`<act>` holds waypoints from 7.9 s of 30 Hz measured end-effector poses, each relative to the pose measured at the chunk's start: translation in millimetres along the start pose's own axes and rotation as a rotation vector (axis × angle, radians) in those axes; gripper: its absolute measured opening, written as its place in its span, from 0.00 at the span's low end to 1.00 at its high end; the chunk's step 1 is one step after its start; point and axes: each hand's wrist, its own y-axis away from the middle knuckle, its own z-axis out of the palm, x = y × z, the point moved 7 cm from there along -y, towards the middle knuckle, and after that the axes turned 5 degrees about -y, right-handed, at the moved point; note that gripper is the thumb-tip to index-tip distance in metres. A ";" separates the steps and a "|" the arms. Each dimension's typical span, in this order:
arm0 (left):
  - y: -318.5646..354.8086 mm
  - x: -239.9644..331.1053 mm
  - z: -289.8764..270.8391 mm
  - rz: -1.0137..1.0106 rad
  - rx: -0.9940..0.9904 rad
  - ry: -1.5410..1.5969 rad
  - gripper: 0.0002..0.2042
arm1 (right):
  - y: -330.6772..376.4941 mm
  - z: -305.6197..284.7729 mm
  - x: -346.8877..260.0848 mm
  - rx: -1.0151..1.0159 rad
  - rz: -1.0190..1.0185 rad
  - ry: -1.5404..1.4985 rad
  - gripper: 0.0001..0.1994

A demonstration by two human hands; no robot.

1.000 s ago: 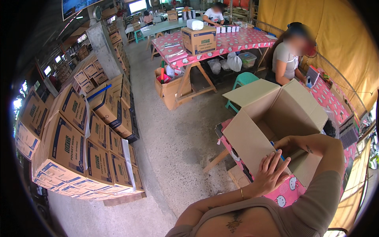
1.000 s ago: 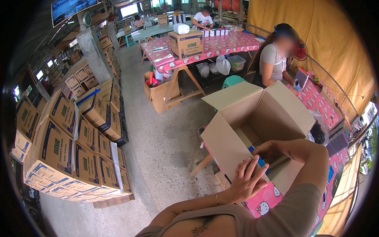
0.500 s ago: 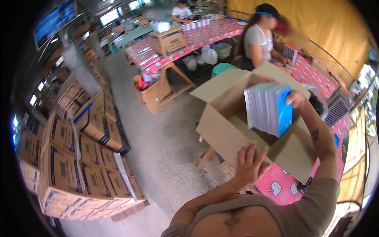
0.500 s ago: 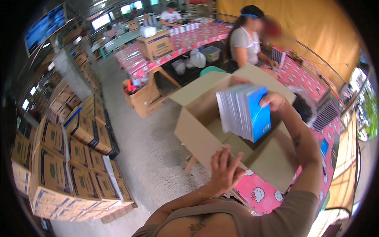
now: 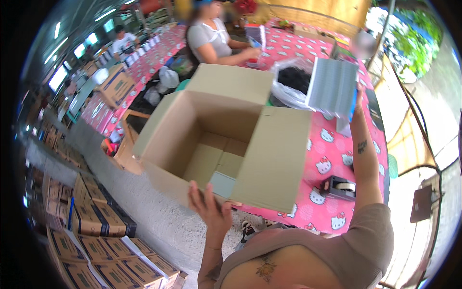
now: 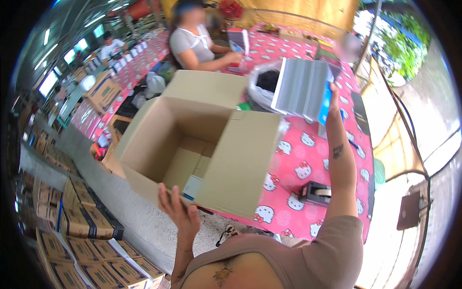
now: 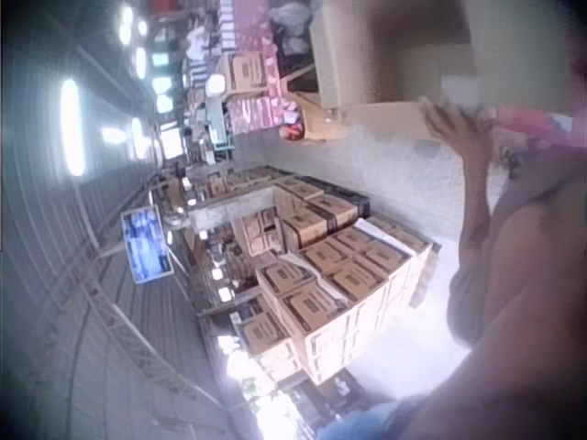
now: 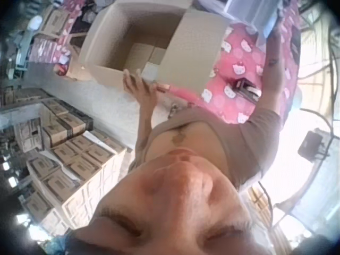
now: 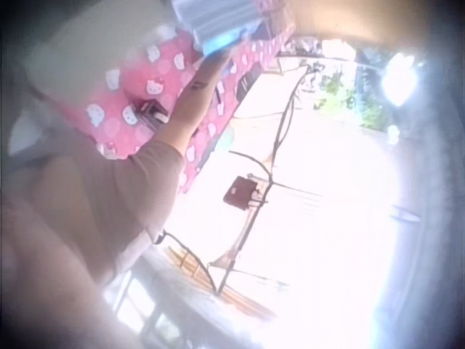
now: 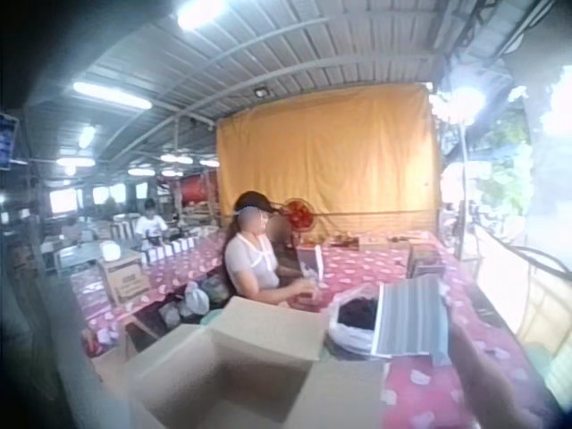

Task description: The person cuts a spiral binding coil with scissors, inserts the coil into the holes of a notebook, and places multiple bound notebooks into a cardboard box.

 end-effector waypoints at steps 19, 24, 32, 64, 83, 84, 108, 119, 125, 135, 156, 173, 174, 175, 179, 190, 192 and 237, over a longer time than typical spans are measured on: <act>-137.7 123.6 -51.8 0.043 -0.196 0.418 0.20 | 72.1 -76.3 92.3 -0.264 0.057 -1.086 0.32; -212.1 215.5 57.5 -0.014 -0.774 0.662 0.22 | 82.4 3.0 87.3 -0.107 -0.137 -0.714 0.41; -226.7 240.7 133.3 0.222 -0.656 0.493 0.13 | 119.2 30.6 74.2 0.107 -0.062 -0.421 0.48; -186.3 264.2 170.2 -0.312 -1.379 1.249 0.13 | 151.5 -34.2 130.7 0.244 -0.126 -0.787 0.41; -199.8 290.7 140.9 0.491 -0.505 0.391 0.19 | 155.2 -38.1 162.1 0.215 -0.224 -0.851 0.46; -202.6 291.8 135.2 0.492 -0.449 0.412 0.19 | 153.5 -40.0 160.0 0.212 -0.226 -0.860 0.46; -211.5 125.6 -13.2 0.064 -0.259 0.210 0.12 | -28.2 -235.5 92.1 0.482 0.562 0.345 0.21; -173.4 45.2 -63.7 -0.196 -0.100 0.211 0.11 | -63.5 -264.9 99.6 0.589 0.474 0.894 0.35; -156.8 16.3 -66.7 -0.256 -0.028 0.267 0.11 | -109.4 -276.0 46.7 0.666 -0.077 1.613 0.39; -133.6 24.2 -60.6 -0.214 -0.206 0.755 0.20 | 45.7 360.8 81.7 -0.787 0.111 0.364 0.21; -32.6 -13.2 -21.5 0.248 0.059 0.370 0.19 | 41.3 258.6 505.2 -1.533 1.167 1.587 0.17; -29.4 -18.1 -20.1 0.277 0.203 0.419 0.19 | 60.2 248.2 503.3 -1.394 1.306 1.545 0.19; -29.1 -18.0 -19.5 0.279 0.208 0.418 0.19 | 61.4 246.0 502.4 -1.384 1.313 1.543 0.19; -28.9 -18.2 -18.9 0.281 0.212 0.417 0.19 | 61.9 244.5 501.6 -1.377 1.320 1.539 0.19; -29.8 -18.4 -22.0 0.269 0.219 0.430 0.18 | 66.2 243.9 498.8 -1.371 1.326 1.535 0.20; -31.4 -17.0 -20.3 0.246 0.244 0.466 0.16 | 75.6 237.6 493.9 -1.339 1.345 1.514 0.21; -29.7 -15.8 -19.4 0.245 0.248 0.463 0.16 | 78.2 236.8 494.4 -1.338 1.345 1.508 0.22; -151.5 10.1 -120.8 0.011 0.059 0.136 0.38 | 490.4 51.7 131.5 0.594 0.136 -0.853 0.31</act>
